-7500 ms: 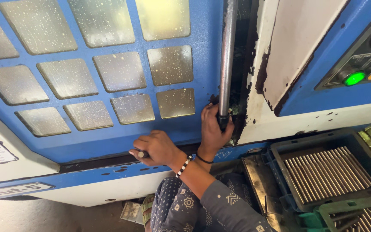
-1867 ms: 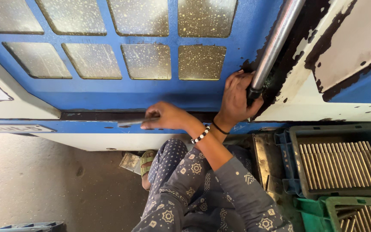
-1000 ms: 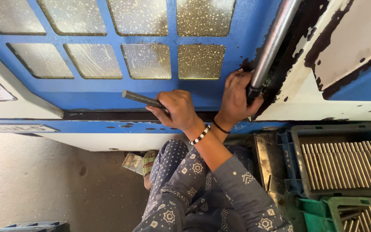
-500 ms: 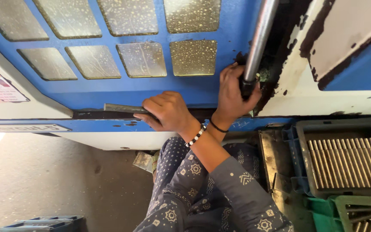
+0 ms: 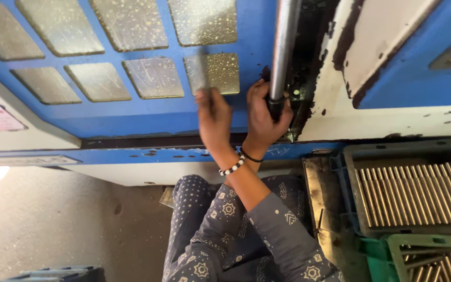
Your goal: The person uses a metal rod to scrape and clean the surface of a blue industrial machine. They then open a side panel, wipe the interior with a cloth, and close the panel. The person repeats the scraping and cleaning process on the machine's surface.
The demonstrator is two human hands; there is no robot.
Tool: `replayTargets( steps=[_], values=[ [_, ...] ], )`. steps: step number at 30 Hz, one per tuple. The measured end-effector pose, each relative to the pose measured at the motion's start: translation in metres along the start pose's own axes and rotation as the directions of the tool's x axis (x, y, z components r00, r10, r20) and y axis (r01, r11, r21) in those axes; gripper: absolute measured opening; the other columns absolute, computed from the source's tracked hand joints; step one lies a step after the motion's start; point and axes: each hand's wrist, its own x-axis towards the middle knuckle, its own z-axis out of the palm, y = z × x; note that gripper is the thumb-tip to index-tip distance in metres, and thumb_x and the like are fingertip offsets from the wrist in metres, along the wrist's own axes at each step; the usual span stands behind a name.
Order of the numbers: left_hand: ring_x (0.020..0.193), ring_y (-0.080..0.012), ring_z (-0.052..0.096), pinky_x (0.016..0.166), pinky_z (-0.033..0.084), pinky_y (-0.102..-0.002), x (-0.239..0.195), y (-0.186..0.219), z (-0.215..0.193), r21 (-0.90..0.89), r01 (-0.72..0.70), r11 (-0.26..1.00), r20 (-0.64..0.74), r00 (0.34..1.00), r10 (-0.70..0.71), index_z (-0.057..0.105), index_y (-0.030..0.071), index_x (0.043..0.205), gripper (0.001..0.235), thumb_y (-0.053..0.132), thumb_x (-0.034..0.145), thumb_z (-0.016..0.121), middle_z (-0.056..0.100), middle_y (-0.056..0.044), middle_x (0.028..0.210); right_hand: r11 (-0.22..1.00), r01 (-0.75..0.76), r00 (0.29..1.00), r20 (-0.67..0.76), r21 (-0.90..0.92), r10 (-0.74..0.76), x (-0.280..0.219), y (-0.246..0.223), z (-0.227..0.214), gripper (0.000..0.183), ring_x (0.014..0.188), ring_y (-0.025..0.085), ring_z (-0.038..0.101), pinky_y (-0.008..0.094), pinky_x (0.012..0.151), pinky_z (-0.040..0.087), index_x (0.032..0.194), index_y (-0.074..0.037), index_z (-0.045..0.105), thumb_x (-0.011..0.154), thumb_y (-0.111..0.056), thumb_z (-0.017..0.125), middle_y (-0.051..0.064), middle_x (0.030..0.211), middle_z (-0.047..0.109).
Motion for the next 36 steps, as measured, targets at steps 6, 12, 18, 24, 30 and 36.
replayTargets(
  steps=[6, 12, 18, 24, 30, 36],
  values=[
    [0.107, -0.0355, 0.061, 0.116, 0.043, -0.052, 0.004, -0.005, -0.002, -0.052, -0.046, 0.998, 0.0, 0.999, 0.046, 0.048, 0.0, 0.124, 0.047, 0.007, 0.085, 0.074, 0.061, -0.013, 0.114, 0.931, -0.221, 0.975, 0.061, 0.292, 0.212, 0.004, 0.012, -0.001, 0.041, 0.05, 0.004, 0.036, 0.023, 0.042, 0.028, 0.089, -0.007, 0.054, 0.107, -0.044, 0.053, -0.005, 0.062, 0.039],
    [0.108, -0.0318, 0.063, 0.117, 0.042, -0.052, 0.004, -0.01, -0.01, -0.103, -0.028, 0.994, 0.093, 0.995, 0.038, 0.051, 0.001, 0.125, 0.047, 0.008, 0.084, 0.074, 0.062, -0.013, 0.112, 0.906, -0.206, 0.978, 0.065, 0.37, 0.196, 0.006, 0.021, 0.009, 0.04, 0.047, 0.005, 0.035, 0.024, 0.041, 0.027, 0.089, -0.008, 0.052, 0.108, -0.043, 0.049, -0.003, 0.06, 0.039],
    [0.111, -0.0319, 0.062, 0.12, 0.039, -0.051, 0.004, -0.012, -0.011, -0.148, 0.006, 0.989, 0.145, 0.989, 0.015, 0.052, 0.002, 0.127, 0.05, 0.009, 0.083, 0.074, 0.062, -0.011, 0.114, 0.906, -0.192, 0.98, 0.023, 0.378, 0.198, 0.008, 0.027, 0.007, 0.041, 0.048, 0.005, 0.034, 0.024, 0.041, 0.026, 0.088, -0.006, 0.053, 0.109, -0.041, 0.05, -0.003, 0.06, 0.038],
    [0.116, -0.0366, 0.06, 0.119, 0.039, -0.051, 0.004, -0.014, -0.012, -0.155, -0.011, 0.988, 0.128, 0.991, 0.031, 0.052, 0.0, 0.129, 0.056, 0.011, 0.08, 0.075, 0.061, -0.018, 0.119, 0.943, -0.129, 0.992, 0.054, 0.308, 0.118, 0.002, 0.031, 0.004, 0.039, 0.05, 0.005, 0.035, 0.024, 0.042, 0.026, 0.091, -0.005, 0.055, 0.104, -0.042, 0.059, -0.004, 0.063, 0.039],
    [0.122, -0.0376, 0.06, 0.121, 0.038, -0.05, 0.007, -0.015, -0.019, -0.178, -0.039, 0.983, 0.147, 0.987, 0.066, 0.049, -0.002, 0.134, 0.059, 0.013, 0.083, 0.075, 0.06, -0.021, 0.123, 0.988, -0.057, 0.98, 0.199, 0.141, 0.028, -0.01, 0.036, 0.018, 0.042, 0.053, 0.003, 0.036, 0.023, 0.047, 0.027, 0.094, -0.004, 0.058, 0.104, -0.044, 0.06, -0.006, 0.065, 0.041],
    [0.122, -0.0393, 0.059, 0.123, 0.035, -0.051, 0.007, -0.013, -0.025, -0.234, -0.013, 0.972, 0.172, 0.984, 0.055, 0.047, -0.003, 0.135, 0.058, 0.019, 0.088, 0.073, 0.06, -0.022, 0.126, 0.999, 0.018, 0.955, 0.294, 0.04, -0.028, -0.02, 0.033, 0.029, 0.038, 0.065, 0.002, 0.039, 0.022, 0.057, 0.03, 0.099, -0.004, 0.06, 0.106, -0.042, 0.062, -0.007, 0.075, 0.046]
  ],
)
